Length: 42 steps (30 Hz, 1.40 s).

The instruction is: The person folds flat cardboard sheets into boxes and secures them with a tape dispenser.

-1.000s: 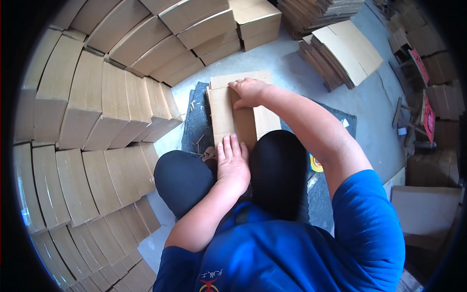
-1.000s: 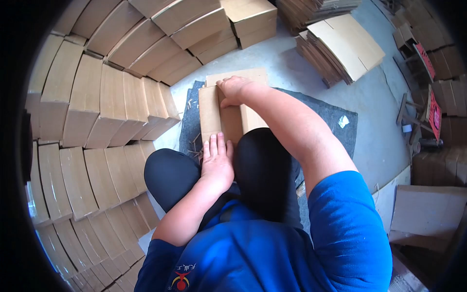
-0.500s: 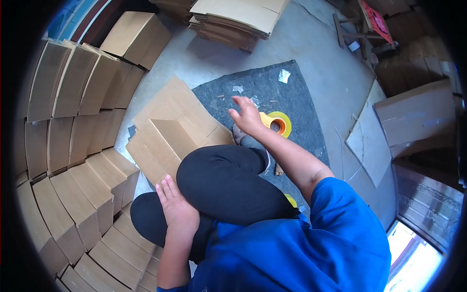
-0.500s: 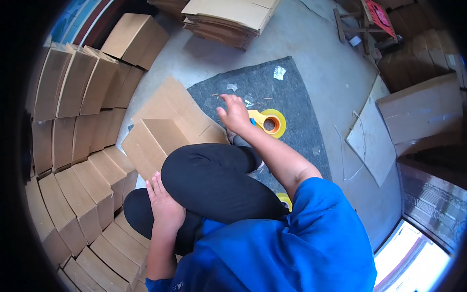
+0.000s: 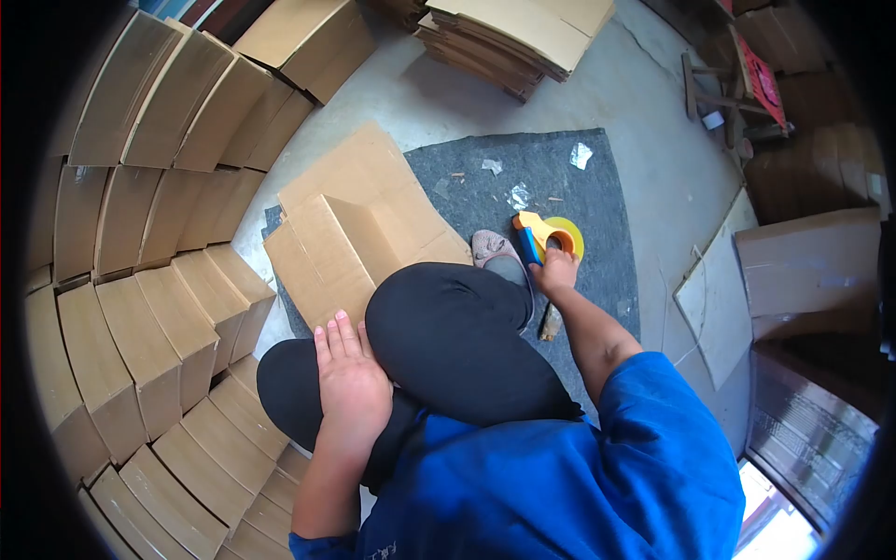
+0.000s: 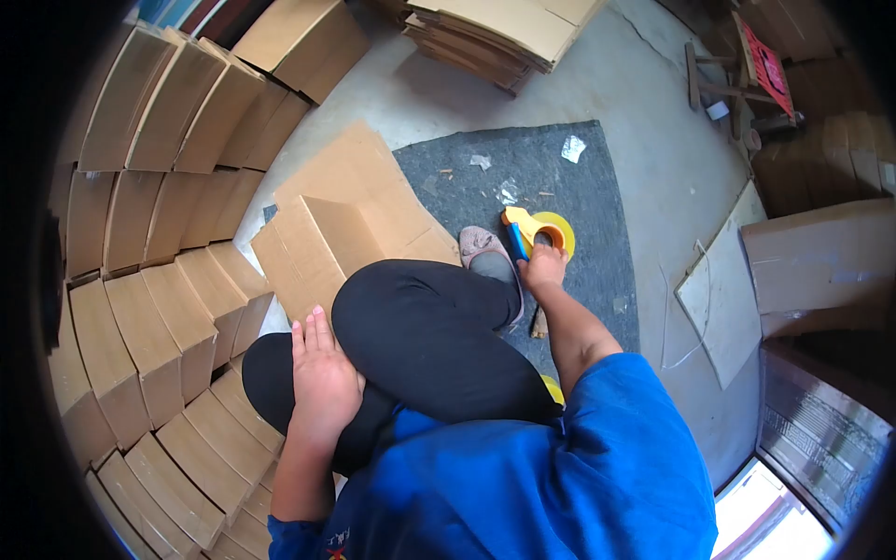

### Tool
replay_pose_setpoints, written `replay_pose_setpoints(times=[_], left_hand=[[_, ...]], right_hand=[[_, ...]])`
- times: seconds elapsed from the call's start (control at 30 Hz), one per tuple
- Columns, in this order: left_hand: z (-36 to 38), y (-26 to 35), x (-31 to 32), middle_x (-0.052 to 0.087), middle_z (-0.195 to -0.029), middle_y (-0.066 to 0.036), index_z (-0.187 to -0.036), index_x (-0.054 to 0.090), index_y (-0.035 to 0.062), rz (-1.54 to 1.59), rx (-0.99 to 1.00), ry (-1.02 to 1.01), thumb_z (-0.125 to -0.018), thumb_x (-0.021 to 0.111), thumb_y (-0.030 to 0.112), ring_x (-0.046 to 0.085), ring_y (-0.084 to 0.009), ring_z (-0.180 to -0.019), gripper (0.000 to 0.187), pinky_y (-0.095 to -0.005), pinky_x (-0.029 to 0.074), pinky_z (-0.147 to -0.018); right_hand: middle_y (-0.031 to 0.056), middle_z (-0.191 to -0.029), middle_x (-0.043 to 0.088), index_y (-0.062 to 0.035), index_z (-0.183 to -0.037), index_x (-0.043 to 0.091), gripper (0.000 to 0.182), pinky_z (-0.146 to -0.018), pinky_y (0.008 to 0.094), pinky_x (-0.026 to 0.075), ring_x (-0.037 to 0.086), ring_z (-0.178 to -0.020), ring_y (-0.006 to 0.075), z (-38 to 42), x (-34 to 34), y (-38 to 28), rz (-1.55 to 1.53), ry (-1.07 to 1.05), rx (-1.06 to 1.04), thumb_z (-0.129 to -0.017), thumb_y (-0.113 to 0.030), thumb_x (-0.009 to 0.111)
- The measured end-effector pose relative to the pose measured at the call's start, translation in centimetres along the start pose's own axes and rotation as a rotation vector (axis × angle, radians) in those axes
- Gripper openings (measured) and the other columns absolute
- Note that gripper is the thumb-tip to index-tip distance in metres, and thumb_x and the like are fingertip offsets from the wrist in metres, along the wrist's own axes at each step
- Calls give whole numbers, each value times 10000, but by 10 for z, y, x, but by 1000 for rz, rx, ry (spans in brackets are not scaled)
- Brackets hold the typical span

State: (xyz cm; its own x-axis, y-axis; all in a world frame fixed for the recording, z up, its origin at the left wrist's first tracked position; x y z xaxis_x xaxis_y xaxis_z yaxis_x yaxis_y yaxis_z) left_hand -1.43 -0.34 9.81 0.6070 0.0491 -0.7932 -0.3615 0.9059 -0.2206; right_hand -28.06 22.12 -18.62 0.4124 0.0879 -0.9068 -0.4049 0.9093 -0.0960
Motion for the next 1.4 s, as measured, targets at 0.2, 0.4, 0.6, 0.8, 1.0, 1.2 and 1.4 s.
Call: replay_pose_setpoints(times=[0.2,0.4,0.6,0.8,1.0,1.2,1.4], left_hand=[[24,-17,-23,506,-1424,-223,-1318,578,-18,302,65,186,-838,709,263,452,-313,-1365,572,-525,175,-1201],[9,-29,-83,591,-1161,-171,-1252,589,3,883,156,856,-838,638,34,585,-340,-1078,418,-421,447,-976],[-11,-45,-99,575,-1236,-176,-1302,548,-16,1474,496,731,-886,612,88,584,-288,-1161,433,-373,456,-1029],[5,-73,-83,688,-979,-59,-1090,691,-19,1764,425,489,-983,555,90,639,-119,-916,205,-278,524,-858],[-6,-108,-62,692,-1031,-77,-1167,660,-19,2259,290,334,-990,546,69,653,-133,-887,228,-285,537,-845],[-39,-152,-21,683,-993,-72,-1173,631,6,2515,196,190,-989,555,90,649,-167,-875,216,-323,530,-833],[-47,-220,67,655,-904,-42,-1145,605,30,2652,-44,181,-980,594,113,631,-145,-827,185,-327,539,-783]], right_hand=[[155,-1015,676,-49,-1012,633,403,-1063,468,350,605,-1076,343,34,-94,12,-414,246,-293,-726,-258,824],[143,-1212,629,-64,-1219,589,548,-1153,523,281,553,-1230,315,85,-244,-50,-369,296,-885,-740,-170,832],[136,-1176,648,-50,-1203,611,500,-1170,528,279,582,-1191,305,133,-333,-121,-217,18,-1155,-773,-184,828],[145,-1079,658,-18,-1129,634,433,-1143,490,319,602,-1117,310,150,-360,-162,-206,-148,-1301,-798,-249,792],[113,-812,601,7,-979,640,581,-712,350,490,605,-795,216,137,-371,-207,-506,-322,-975,-758,-531,653],[105,-758,639,16,-946,682,758,-646,317,517,650,-744,177,108,-370,-274,-390,-311,-922,-794,-725,633],[130,-821,679,25,-1022,696,753,-712,329,542,673,-779,205,54,-378,-272,-254,-359,-792,-733,-670,673]])
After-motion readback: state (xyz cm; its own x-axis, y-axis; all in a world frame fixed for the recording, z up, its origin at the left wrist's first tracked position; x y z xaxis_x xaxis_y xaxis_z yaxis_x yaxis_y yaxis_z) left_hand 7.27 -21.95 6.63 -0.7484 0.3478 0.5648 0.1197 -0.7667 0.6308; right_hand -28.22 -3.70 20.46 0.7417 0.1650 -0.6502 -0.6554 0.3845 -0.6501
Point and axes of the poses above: each hand's wrist, its own z-axis away from the middle knuckle, its own x-axis out of the palm, y = z × x, the point moved 2 cm from there along -z, towards the middle knuckle
